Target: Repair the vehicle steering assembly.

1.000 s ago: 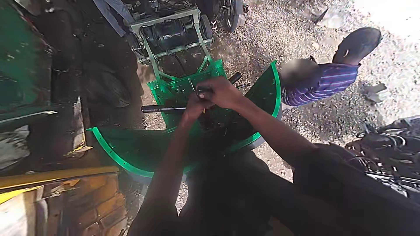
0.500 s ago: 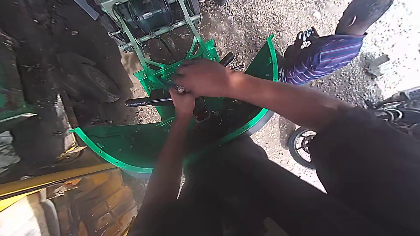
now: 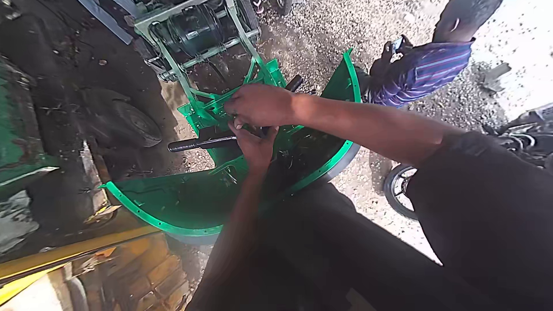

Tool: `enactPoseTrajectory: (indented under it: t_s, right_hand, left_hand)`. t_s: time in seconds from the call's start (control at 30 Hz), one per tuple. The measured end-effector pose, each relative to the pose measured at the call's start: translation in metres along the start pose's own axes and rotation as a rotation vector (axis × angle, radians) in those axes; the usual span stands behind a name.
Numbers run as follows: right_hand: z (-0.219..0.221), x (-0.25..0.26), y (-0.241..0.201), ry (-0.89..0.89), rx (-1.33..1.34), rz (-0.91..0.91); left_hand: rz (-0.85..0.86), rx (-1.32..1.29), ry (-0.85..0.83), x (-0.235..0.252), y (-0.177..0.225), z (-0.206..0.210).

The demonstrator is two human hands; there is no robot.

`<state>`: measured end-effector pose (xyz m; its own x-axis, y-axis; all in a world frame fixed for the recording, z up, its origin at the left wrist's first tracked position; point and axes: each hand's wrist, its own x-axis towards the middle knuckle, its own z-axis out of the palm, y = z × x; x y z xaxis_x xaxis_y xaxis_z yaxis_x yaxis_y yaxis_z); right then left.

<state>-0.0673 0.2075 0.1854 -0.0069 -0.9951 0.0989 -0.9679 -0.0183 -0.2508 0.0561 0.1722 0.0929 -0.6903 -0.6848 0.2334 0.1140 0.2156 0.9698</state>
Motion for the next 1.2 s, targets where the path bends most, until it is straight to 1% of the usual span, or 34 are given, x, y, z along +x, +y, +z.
enactPoseTrajectory:
  t_s: [0.07,0.1,0.13,0.17,0.2,0.23,0.27,0.3,0.33,0.37,0.43,0.47,0.53,0.6,0.7,0.73,0.77,0.83,0.93,0.97,1.0,1.03,1.07,1.1,1.17,1.2]
  right_hand:
    - [-0.004,-0.001,-0.003,-0.027,-0.069,0.004]
    - [-0.005,0.0,-0.005,-0.039,-0.098,0.015]
    - [-0.005,0.002,-0.01,-0.064,-0.102,0.029]
    - [-0.005,0.003,-0.013,-0.089,-0.11,0.039]
    - [-0.006,0.004,-0.012,-0.098,-0.129,0.045]
    - [-0.007,0.004,-0.01,-0.099,-0.145,0.05]
    - [-0.005,0.004,-0.01,-0.094,-0.155,0.042]
    - [0.0,0.003,-0.012,-0.085,-0.165,0.024]
    - [0.003,0.004,-0.014,-0.081,-0.175,0.004]
    - [0.003,0.005,-0.015,-0.083,-0.179,-0.01]
    - [-0.001,0.006,-0.013,-0.147,-0.156,0.013]
    - [-0.005,0.005,-0.01,-0.166,-0.153,-0.006]
    - [-0.011,0.003,-0.004,-0.195,-0.202,-0.121]
    - [-0.012,0.008,-0.002,-0.259,-0.304,-0.261]
    - [-0.016,0.023,0.0,-0.311,-0.458,-0.451]
    - [-0.015,0.03,0.0,-0.317,-0.503,-0.525]
    - [-0.013,0.036,-0.002,-0.327,-0.548,-0.607]
    - [-0.011,0.05,-0.01,-0.414,-0.651,-0.72]
    - [-0.001,0.06,-0.02,-0.537,-0.782,-0.819]
    - [0.001,0.065,-0.021,-0.577,-0.805,-0.857]
    - [0.002,0.07,-0.025,-0.641,-0.812,-0.869]
    - [0.002,0.077,-0.029,-0.736,-0.824,-0.833]
    - [0.001,0.084,-0.035,-0.844,-0.838,-0.731]
    - [0.003,0.089,-0.04,-0.948,-0.81,-0.556]
    - [0.01,0.097,-0.044,-1.076,-0.672,-0.034]
    - [0.015,0.099,-0.041,-1.114,-0.542,0.223]
  left_hand:
    - [0.058,-0.088,0.059,0.005,-0.003,0.01]
    - [0.065,-0.157,0.054,0.01,-0.006,0.008]
    - [0.043,-0.215,0.021,0.013,-0.009,0.001]
    - [-0.018,-0.257,-0.047,0.016,-0.011,-0.007]
    - [-0.085,-0.326,-0.174,0.025,-0.009,-0.015]
    - [-0.122,-0.415,-0.358,0.036,-0.006,-0.022]
    - [-0.124,-0.485,-0.576,0.044,-0.004,-0.029]
    - [-0.106,-0.52,-0.751,0.049,-0.003,-0.034]
    - [-0.088,-0.522,-0.835,0.053,-0.003,-0.038]
    - [-0.097,-0.501,-0.836,0.056,-0.003,-0.041]
    - [-0.168,-0.402,-0.654,0.053,-0.003,-0.038]
    - [-0.155,-0.369,-0.576,0.051,-0.007,-0.035]
    - [-0.092,-0.339,-0.49,0.046,-0.02,-0.031]
    - [-0.062,-0.307,-0.442,0.038,-0.035,-0.034]
    - [-0.026,-0.13,-0.478,0.035,-0.048,-0.055]
    - [-0.014,-0.093,-0.48,0.029,-0.05,-0.07]
    - [-0.007,-0.053,-0.437,0.02,-0.051,-0.088]
    - [-0.007,0.071,-0.242,-0.003,-0.054,-0.136]
    - [-0.077,0.486,0.088,-0.051,-0.077,-0.228]
    - [-0.126,0.613,0.166,-0.071,-0.087,-0.255]
    - [-0.193,0.723,0.206,-0.093,-0.096,-0.28]
    - [-0.229,0.806,0.219,-0.109,-0.107,-0.3]
    - [-0.244,0.857,0.202,-0.12,-0.116,-0.313]
    - [-0.229,0.881,0.17,-0.128,-0.123,-0.32]
    - [-0.193,0.905,0.102,-0.134,-0.138,-0.325]
    - [-0.173,0.912,0.088,-0.138,-0.146,-0.324]
